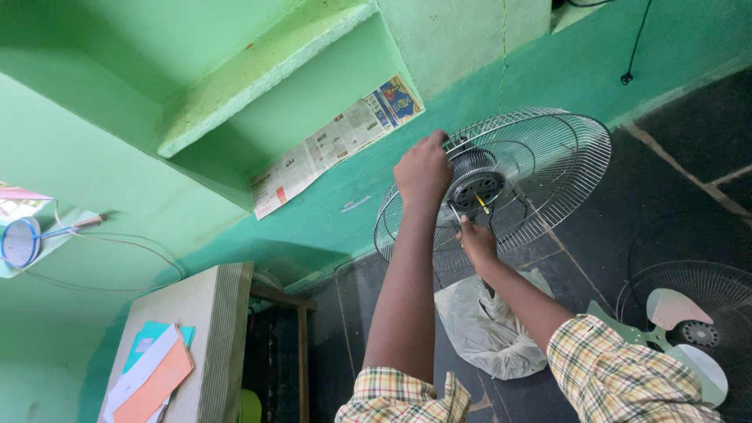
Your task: The person uses a screwdriver to loosen and remove the front grill of a standing fan. They then remove the fan blades and place them on the floor. The person continues to work on the fan's internal components with the screwdriver.
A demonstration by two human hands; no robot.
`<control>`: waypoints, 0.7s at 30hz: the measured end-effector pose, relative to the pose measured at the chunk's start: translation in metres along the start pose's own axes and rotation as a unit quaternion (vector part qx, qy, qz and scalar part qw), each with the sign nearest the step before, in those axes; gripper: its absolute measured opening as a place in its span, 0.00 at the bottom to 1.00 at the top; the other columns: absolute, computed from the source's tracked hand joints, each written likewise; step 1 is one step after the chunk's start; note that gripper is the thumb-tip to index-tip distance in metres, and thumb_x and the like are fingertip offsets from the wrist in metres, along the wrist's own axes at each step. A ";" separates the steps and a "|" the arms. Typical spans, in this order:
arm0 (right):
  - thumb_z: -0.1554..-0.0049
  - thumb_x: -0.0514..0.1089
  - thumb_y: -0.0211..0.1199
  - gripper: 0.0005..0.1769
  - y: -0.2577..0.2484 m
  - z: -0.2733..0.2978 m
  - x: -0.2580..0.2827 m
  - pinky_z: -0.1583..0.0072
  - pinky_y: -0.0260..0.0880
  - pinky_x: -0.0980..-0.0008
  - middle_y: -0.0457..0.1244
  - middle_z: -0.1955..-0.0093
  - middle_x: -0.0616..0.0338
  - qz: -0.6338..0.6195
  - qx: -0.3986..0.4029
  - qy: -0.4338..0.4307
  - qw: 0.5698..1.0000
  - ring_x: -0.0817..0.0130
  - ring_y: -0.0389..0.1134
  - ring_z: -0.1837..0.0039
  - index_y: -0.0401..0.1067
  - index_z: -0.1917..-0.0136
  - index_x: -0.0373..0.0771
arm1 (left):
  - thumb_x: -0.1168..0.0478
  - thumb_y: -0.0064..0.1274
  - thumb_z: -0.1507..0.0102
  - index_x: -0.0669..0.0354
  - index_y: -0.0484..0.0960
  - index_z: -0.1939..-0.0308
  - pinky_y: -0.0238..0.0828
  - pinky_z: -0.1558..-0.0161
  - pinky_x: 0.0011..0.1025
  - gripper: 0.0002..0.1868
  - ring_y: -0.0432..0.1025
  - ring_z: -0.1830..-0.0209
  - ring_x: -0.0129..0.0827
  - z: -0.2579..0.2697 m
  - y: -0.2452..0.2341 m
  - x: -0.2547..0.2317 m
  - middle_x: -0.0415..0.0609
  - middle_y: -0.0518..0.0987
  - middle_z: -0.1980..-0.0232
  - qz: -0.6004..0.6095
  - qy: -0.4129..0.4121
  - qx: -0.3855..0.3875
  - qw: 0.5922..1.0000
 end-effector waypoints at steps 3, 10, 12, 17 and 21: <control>0.34 0.66 0.56 0.31 -0.020 0.020 0.044 0.56 0.68 0.50 0.67 0.66 0.47 0.199 -0.109 -0.117 0.967 0.48 0.70 0.61 0.76 0.63 0.38 | 0.64 0.46 0.40 0.46 0.81 0.51 0.76 0.60 0.47 0.15 0.80 0.56 0.48 0.002 0.002 0.000 0.48 0.84 0.56 -0.012 -0.001 0.003 1.000; 0.48 0.66 0.64 0.29 -0.034 0.057 0.110 0.61 0.67 0.45 0.67 0.66 0.48 0.221 -0.186 -0.238 0.927 0.43 0.69 0.63 0.72 0.58 0.36 | 0.64 0.48 0.42 0.47 0.81 0.51 0.76 0.61 0.47 0.16 0.80 0.56 0.48 -0.005 0.000 0.002 0.48 0.84 0.57 -0.017 0.002 -0.012 1.000; 0.44 0.67 0.63 0.30 -0.023 0.039 0.078 0.61 0.69 0.50 0.65 0.69 0.51 0.153 -0.099 -0.088 0.979 0.51 0.69 0.66 0.69 0.61 0.36 | 0.64 0.47 0.40 0.46 0.81 0.51 0.76 0.61 0.47 0.16 0.80 0.56 0.48 -0.005 0.001 0.005 0.48 0.84 0.57 -0.013 -0.008 0.004 1.000; 0.35 0.69 0.52 0.33 0.009 0.021 0.020 0.65 0.57 0.61 0.61 0.73 0.57 -0.046 0.019 0.132 0.990 0.65 0.61 0.71 0.70 0.66 0.39 | 0.64 0.49 0.41 0.46 0.81 0.52 0.76 0.60 0.46 0.15 0.80 0.55 0.47 -0.003 0.000 0.002 0.47 0.84 0.57 -0.012 -0.003 0.012 1.000; 0.43 0.65 0.60 0.28 -0.012 0.021 0.061 0.68 0.62 0.65 0.63 0.74 0.56 0.091 -0.043 -0.113 0.988 0.67 0.65 0.73 0.68 0.66 0.37 | 0.65 0.50 0.43 0.45 0.81 0.52 0.76 0.60 0.46 0.17 0.80 0.56 0.47 -0.006 -0.005 -0.001 0.47 0.84 0.56 -0.004 0.009 0.003 1.000</control>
Point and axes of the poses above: each hand's wrist, its own z-axis away from the middle knuckle, its own y-axis out of the palm, x = y × z, the point moved 10 cm from there along -z, towards the middle knuckle
